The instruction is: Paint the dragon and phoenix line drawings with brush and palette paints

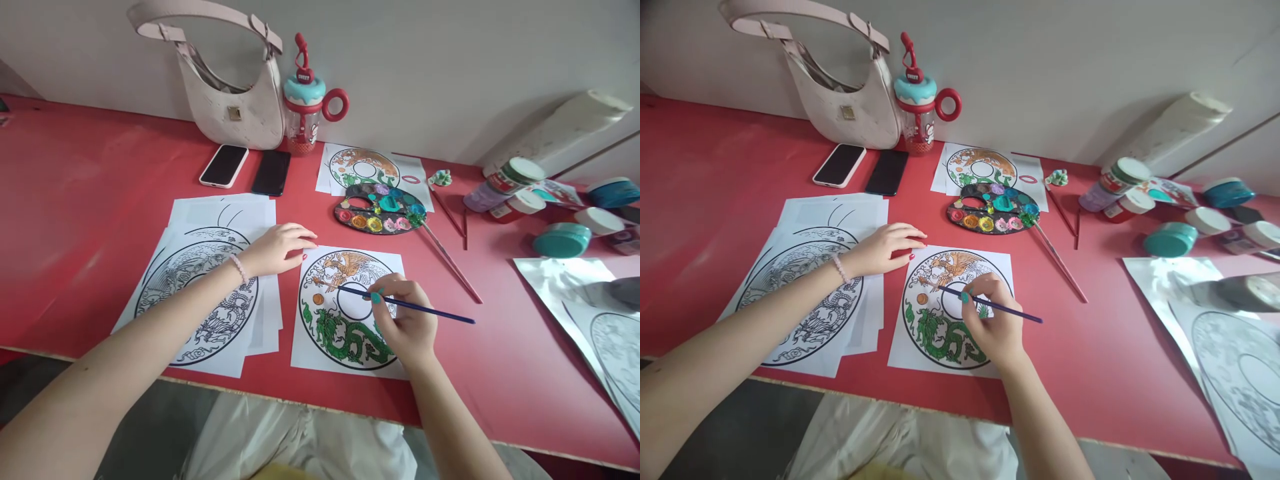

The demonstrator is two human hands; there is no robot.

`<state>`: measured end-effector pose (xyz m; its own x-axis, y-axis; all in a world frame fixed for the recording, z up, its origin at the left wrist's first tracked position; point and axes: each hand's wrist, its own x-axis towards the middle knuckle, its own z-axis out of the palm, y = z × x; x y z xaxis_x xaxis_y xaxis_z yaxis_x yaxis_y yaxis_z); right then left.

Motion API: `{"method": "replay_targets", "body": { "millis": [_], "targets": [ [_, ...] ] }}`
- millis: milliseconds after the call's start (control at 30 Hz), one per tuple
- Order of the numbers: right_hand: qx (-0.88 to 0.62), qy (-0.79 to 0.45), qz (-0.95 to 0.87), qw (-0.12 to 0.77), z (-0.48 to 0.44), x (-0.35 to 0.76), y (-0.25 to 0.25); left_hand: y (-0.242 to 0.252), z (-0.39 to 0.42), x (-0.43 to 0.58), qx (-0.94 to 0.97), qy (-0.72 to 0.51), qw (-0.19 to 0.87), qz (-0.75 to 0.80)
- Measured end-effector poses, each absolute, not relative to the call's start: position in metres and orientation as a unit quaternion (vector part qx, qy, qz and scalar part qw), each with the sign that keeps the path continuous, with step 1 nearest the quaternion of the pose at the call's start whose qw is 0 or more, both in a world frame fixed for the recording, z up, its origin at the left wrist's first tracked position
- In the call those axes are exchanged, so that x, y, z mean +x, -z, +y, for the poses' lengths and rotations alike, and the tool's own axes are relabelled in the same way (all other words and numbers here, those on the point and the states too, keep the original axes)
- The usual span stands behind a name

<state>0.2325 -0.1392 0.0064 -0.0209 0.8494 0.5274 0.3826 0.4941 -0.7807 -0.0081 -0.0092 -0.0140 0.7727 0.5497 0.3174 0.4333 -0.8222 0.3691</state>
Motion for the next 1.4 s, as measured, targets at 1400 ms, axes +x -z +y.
{"method": "replay_targets", "body": {
  "millis": [1400],
  "targets": [
    [-0.436,-0.198,-0.706,0.522,-0.1398,0.2333,-0.0090,0.0126,-0.0100,-0.0085,0.932,-0.209,0.140,0.262]
  ]
}}
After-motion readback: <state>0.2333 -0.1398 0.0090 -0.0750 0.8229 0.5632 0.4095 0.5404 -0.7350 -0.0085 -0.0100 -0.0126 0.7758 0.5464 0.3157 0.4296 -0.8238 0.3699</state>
